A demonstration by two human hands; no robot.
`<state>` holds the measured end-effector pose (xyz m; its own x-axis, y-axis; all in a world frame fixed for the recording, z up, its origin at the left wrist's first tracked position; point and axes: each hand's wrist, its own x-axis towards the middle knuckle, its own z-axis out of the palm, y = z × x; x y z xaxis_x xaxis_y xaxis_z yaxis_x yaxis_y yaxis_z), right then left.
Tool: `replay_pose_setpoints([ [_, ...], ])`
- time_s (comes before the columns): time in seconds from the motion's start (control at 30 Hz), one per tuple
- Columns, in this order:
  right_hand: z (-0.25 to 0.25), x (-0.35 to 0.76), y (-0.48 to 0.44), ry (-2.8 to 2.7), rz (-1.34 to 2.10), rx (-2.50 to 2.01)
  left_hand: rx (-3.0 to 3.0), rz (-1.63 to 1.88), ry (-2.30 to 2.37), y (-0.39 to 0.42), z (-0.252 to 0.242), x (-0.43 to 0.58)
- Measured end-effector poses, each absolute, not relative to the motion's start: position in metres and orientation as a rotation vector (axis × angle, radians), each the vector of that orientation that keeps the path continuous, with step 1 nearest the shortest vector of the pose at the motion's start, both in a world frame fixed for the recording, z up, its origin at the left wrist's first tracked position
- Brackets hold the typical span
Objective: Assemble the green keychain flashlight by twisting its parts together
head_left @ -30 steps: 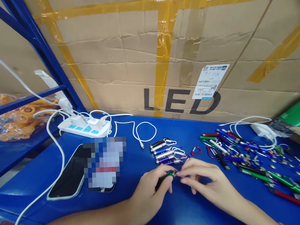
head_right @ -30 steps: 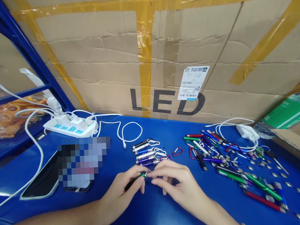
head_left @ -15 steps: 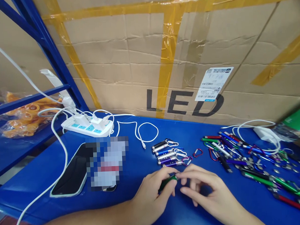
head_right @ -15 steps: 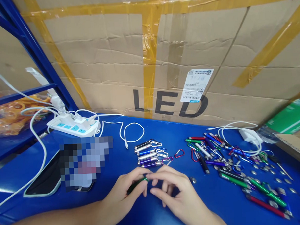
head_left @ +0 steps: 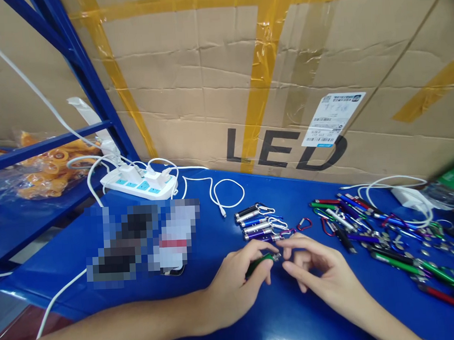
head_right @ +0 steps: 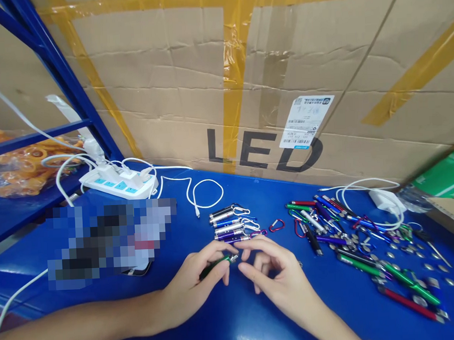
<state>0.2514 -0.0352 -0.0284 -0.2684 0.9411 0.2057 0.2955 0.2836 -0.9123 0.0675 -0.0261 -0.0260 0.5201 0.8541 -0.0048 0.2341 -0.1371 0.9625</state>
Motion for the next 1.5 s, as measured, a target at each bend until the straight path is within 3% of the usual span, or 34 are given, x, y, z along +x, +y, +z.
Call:
replay_pose_setpoints([
  [0.37,-0.033,0.251,-0.037,-1.870,0.772,-1.080,1.555,0.703,0.900,-0.023,-0.027,0.067],
  [1.17,-0.034,0.256,-0.034,-1.814,0.701,-1.104,1.655,0.662,0.861,-0.020,-0.028,0.060],
  [1.5,-0.031,0.249,-0.035,-1.727,0.987,-1.217,1.863,0.602,0.853,-0.021,-0.032,0.057],
])
